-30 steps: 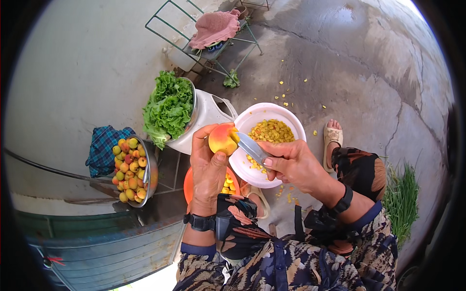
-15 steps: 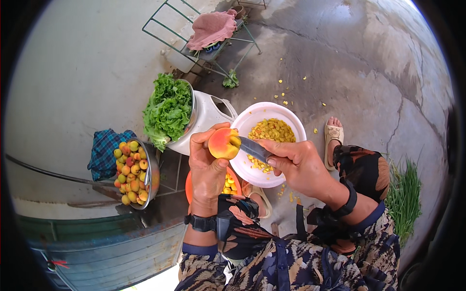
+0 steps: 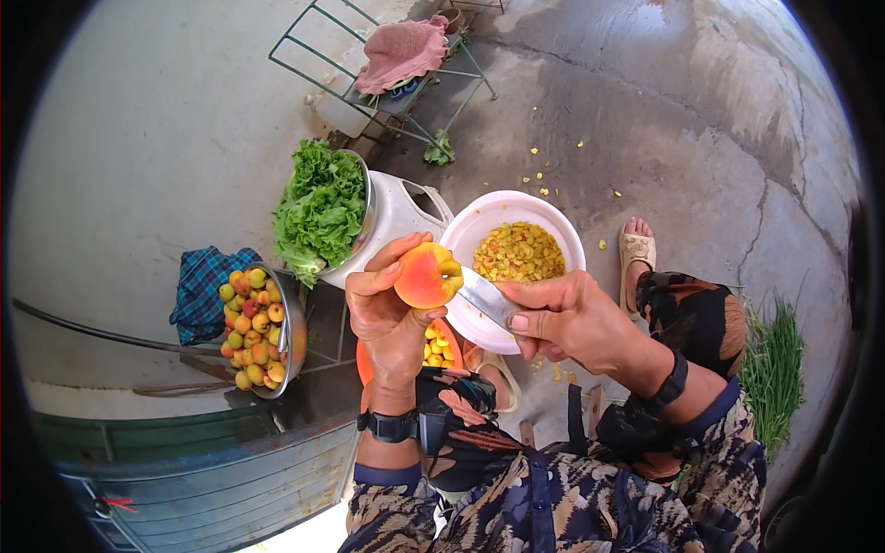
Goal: Peel a fruit using a small knife and discard the skin into a bowl.
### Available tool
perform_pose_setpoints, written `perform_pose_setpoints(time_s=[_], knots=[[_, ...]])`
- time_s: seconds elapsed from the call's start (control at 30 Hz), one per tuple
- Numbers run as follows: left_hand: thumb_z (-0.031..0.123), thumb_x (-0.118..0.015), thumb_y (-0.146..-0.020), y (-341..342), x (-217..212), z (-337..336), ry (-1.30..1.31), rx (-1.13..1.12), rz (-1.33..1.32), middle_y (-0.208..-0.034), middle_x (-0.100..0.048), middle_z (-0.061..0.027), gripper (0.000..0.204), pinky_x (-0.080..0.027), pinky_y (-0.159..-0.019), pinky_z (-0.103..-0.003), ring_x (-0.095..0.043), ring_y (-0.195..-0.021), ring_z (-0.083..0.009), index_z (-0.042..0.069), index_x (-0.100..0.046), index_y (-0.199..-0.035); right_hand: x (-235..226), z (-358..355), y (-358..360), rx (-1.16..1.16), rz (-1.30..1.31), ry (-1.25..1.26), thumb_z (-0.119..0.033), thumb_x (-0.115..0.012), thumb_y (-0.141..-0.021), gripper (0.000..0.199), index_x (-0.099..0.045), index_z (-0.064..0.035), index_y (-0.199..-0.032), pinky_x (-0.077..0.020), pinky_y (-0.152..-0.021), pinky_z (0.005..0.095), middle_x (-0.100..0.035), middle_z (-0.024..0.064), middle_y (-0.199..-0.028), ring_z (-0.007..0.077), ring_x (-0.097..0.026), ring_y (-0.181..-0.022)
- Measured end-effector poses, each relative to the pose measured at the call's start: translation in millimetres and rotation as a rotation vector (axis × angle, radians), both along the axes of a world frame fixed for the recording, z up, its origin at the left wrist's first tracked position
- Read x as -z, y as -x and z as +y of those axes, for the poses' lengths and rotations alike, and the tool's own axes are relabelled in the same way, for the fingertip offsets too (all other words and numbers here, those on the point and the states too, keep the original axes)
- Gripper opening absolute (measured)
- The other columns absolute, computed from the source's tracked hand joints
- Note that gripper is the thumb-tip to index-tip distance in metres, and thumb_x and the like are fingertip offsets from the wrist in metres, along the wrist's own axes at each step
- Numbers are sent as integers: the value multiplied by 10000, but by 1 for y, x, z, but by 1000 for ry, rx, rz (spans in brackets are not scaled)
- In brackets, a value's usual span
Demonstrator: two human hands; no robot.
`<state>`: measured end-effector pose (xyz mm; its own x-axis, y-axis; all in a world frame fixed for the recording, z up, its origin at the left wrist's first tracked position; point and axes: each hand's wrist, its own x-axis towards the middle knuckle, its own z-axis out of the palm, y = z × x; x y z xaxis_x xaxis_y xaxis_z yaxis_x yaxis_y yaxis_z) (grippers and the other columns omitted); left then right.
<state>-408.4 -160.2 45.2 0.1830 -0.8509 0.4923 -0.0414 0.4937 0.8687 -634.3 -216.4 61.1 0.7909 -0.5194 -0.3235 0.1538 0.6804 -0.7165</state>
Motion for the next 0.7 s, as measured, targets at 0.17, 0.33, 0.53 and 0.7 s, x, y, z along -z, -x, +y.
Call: perform_pose_setpoints(time_s=[0.17,0.33,0.53,0.7], knots=[[4,-809,-821,1,-2,-2,67,-50,-160,-1417,-525,-229,481,-530,-1045,-442,-545,-1314,-353,104,-500,-1176,9,5,0,-63,-50,-180,-69,-596,-1021,407,-579,-63,-1427,-387,-502,217,-661,14,-748,54,-502,-574],[-85,-761,-836,2,-2,0,119,-103,-308,-1431,-514,-212,430,-532,-1046,-433,-538,-1320,-340,102,-527,-1144,10,10,-1,-150,-166,-462,-100,-551,-1047,435,-515,-104,-1481,-289,-487,205,-628,29,-761,52,-363,-538],[-126,-783,-787,21,9,3,95,-295,-331,-1379,-532,-187,485,-554,-1002,-415,-567,-1270,-322,103,-545,-1142,29,24,-13,-70,-509,-679,-119,-441,-1092,403,-435,-101,-1494,-333,-482,187,-546,14,-809,42,-392,-562],[-120,-817,-750,27,4,3,111,-507,-736,-1327,-561,-166,524,-537,-1016,-387,-573,-1246,-299,113,-559,-1141,30,22,-16,-28,-471,-648,-115,-441,-1091,383,-445,-90,-1473,-323,-483,191,-554,13,-802,41,-386,-561]])
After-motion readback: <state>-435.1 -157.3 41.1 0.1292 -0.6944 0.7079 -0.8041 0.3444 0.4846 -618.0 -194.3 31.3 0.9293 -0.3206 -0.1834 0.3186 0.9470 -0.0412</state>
